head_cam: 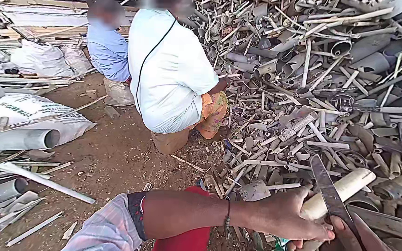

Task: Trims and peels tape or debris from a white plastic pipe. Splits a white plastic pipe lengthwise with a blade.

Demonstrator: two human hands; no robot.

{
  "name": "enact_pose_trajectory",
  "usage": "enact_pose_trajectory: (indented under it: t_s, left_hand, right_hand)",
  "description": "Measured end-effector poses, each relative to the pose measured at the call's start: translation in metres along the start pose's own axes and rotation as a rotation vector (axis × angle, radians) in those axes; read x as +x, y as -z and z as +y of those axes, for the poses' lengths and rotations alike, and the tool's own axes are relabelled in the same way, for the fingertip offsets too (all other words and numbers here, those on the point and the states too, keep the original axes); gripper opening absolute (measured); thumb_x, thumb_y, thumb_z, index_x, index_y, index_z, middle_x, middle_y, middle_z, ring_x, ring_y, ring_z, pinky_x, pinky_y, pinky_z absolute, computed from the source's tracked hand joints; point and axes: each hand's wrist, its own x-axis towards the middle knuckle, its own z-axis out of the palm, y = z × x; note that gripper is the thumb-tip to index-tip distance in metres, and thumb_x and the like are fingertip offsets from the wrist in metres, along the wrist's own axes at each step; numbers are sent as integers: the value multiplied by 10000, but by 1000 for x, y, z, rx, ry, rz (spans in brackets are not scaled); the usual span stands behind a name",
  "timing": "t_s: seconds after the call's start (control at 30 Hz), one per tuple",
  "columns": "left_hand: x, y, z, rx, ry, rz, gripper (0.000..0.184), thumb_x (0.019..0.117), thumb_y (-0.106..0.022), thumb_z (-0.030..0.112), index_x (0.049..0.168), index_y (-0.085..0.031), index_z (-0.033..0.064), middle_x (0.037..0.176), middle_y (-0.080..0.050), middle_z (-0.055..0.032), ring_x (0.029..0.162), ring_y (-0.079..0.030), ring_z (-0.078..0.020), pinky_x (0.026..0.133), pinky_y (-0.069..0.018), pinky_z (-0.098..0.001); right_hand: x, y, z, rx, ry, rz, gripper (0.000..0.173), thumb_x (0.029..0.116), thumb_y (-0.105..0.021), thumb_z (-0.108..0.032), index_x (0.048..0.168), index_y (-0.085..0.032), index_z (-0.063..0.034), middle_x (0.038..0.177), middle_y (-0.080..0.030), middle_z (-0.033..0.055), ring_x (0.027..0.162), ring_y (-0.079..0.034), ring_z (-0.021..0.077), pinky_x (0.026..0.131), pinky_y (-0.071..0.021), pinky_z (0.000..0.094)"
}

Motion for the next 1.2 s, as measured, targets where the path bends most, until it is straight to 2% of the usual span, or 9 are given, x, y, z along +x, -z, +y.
enact_pose_trajectory:
  t_s: [0.17, 0.27, 0.37, 0.5, 0.67, 0.8, 0.9, 1.03, 1.2]
  left_hand:
    - [0, -7, 3, -29, 7, -3, 756, 961, -692, 111, 1578, -259, 172, 951, -638, -136, 566, -592, -148, 507, -524, -289]
    - [2, -9, 2, 36, 7, -28, 836, 944, -716, 143, 1603, -206, 212, 916, -649, -101, 572, -622, -148, 503, -553, -294]
    - [2, -13, 1, 69, 38, -24, 818, 942, -722, 170, 1594, -227, 209, 912, -653, -61, 570, -634, -116, 489, -559, -260]
    - [3, -11, 0, 47, 78, 14, 763, 922, -744, 173, 1549, -310, 191, 840, -655, -30, 544, -644, -118, 453, -561, -246]
    - [5, -5, 4, -8, 116, 12, 517, 918, -736, 98, 1335, -435, 141, 836, -653, 0, 556, -642, -80, 477, -557, -210]
    - [15, 7, 0, -102, 165, -87, 730, 943, -679, 104, 1571, -320, 202, 823, -612, -7, 583, -599, -80, 511, -528, -191]
    - [22, 11, -1, -47, 150, -114, 727, 943, -689, 130, 1570, -331, 213, 860, -623, 8, 616, -596, -65, 549, -523, -182]
    - [22, 6, -1, -28, 88, -63, 731, 925, -719, 173, 1556, -352, 196, 957, -640, -13, 627, -615, -82, 555, -553, -204]
    - [21, -2, 6, 17, 101, 44, 420, 929, -672, 100, 1305, -488, 146, 870, -617, 11, 568, -576, -63, 515, -521, -195]
  right_hand:
    - [6, 12, -1, 154, -207, 265, 403, 1098, -366, -315, 1227, -520, 34, 672, -568, -31, 490, -573, 58, 448, -531, 284]
    - [13, 17, 14, 285, -233, 390, 351, 1090, -367, -340, 1150, -585, -71, 646, -573, -99, 455, -558, 22, 399, -510, 219]
    - [14, 21, 22, 261, -191, 375, 335, 1100, -352, -305, 1033, -595, -83, 649, -566, -99, 481, -559, 9, 438, -511, 199]
    - [10, 11, 16, 273, -157, 250, 366, 1102, -355, -345, 1020, -595, -80, 643, -552, -74, 485, -547, 34, 447, -501, 233]
    - [-1, -10, 3, 34, 120, 123, 410, 1101, -393, -357, 1004, -622, -31, 592, -481, -44, 492, -494, 29, 468, -428, 209]
    - [13, 10, 30, -27, -43, 261, 404, 1092, -401, -366, 960, -619, -52, 589, -509, -40, 488, -526, 61, 472, -461, 258]
    - [22, 28, 40, 126, -258, 360, 382, 1097, -376, -348, 957, -619, -88, 611, -555, -58, 471, -547, 36, 454, -489, 222]
    - [13, 15, 21, 82, -134, 298, 365, 1093, -411, -315, 1004, -625, -34, 618, -535, -31, 501, -538, 64, 492, -481, 263]
    - [1, -3, 7, -139, 68, 184, 373, 1084, -424, -326, 978, -630, -33, 567, -494, 7, 484, -538, 156, 463, -453, 340]
